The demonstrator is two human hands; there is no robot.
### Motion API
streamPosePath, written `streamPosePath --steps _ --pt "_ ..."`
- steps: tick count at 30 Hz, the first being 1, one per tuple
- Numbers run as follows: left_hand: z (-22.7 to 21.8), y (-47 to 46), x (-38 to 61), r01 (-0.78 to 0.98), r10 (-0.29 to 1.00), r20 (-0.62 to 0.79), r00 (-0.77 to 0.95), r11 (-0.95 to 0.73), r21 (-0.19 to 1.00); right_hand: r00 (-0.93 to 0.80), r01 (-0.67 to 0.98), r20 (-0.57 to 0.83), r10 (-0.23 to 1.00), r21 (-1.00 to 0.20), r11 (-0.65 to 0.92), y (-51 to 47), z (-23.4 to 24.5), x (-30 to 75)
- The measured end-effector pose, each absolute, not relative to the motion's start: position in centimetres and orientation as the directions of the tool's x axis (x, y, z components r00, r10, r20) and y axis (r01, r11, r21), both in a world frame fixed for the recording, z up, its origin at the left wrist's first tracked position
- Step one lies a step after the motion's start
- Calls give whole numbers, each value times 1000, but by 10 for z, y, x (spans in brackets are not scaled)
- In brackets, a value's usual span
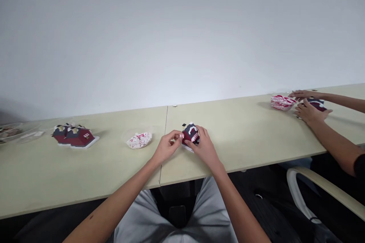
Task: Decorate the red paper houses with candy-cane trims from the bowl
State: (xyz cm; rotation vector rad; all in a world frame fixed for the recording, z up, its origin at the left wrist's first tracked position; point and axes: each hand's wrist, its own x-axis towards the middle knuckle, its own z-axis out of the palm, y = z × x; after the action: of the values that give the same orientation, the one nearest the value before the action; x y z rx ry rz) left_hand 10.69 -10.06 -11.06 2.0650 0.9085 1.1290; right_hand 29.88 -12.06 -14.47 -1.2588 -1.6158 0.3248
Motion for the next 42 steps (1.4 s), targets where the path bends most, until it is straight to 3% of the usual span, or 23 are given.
streamPosePath --steps 10,42 --pt "-119 -107 105 146 761 417 498 -547 824 23 514 540 841 -728 454 -123 -149 302" --pt "-122 -100 105 253 815 397 422 -526 812 21 554 544 839 -705 444 -129 -148 300"
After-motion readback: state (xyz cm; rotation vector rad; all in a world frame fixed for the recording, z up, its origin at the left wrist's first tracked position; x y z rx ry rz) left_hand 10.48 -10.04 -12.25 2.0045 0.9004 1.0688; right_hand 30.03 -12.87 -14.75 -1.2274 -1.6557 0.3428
